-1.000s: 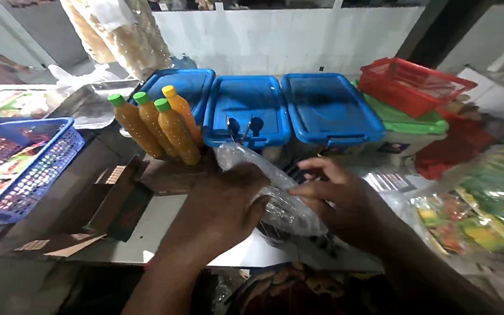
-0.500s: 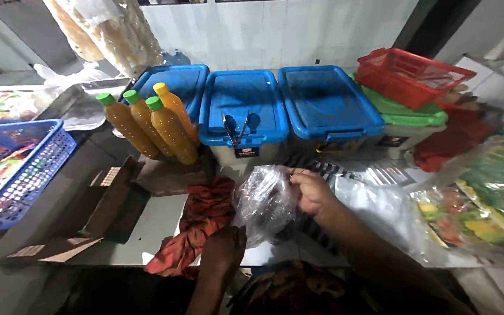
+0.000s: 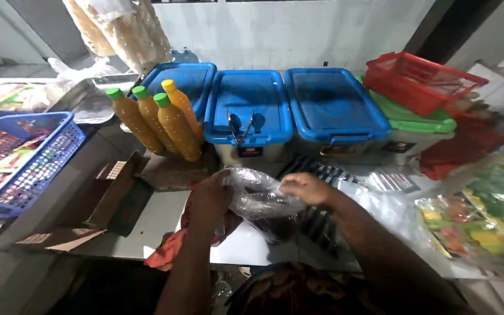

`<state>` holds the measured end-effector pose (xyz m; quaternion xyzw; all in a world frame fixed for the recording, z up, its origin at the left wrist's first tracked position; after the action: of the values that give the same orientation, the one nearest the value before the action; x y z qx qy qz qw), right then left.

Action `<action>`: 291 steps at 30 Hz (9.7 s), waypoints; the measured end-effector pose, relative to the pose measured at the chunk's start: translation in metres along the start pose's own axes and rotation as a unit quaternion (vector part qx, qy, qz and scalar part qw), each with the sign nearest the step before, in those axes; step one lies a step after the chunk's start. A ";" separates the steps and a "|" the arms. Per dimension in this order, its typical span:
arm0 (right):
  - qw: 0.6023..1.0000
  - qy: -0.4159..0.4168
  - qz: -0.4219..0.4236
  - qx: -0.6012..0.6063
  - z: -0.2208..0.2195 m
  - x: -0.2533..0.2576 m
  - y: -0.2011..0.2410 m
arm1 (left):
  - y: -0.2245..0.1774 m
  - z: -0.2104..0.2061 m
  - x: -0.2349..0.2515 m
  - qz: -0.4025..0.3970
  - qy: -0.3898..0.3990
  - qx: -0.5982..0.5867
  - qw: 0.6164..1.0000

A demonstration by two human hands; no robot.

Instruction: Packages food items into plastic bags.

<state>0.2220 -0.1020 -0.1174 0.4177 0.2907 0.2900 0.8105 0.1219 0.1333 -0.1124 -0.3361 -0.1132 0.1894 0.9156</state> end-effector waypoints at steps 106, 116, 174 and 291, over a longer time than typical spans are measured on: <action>0.986 0.152 0.074 -0.009 -0.260 -0.015 0.047 | 0.106 -0.021 -0.203 0.195 -0.110 -0.651 0.725; 0.979 0.040 0.193 -0.049 -0.238 -0.027 0.026 | 0.099 -0.043 -0.228 0.224 -0.158 -0.634 0.723; 0.942 -0.076 0.325 -0.035 -0.221 -0.004 0.072 | 0.201 0.110 -0.169 0.071 -0.295 -0.466 0.831; 0.917 0.025 0.371 -0.144 -0.225 -0.019 0.088 | 0.099 0.050 -0.189 -0.109 0.004 0.118 0.987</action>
<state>0.0292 0.0415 -0.1475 0.3666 0.0898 0.6191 0.6886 -0.0921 0.1514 -0.1552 -0.2120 -0.1220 0.0991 0.9646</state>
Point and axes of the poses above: each hand's wrist, its own x-axis towards the middle knuckle, its own z-axis out of the back of the hand, y = z × x, the point moved 7 cm from there along x, towards the middle knuckle, and after that the axes turned 6 degrees about -x, right-handed, at the moved point
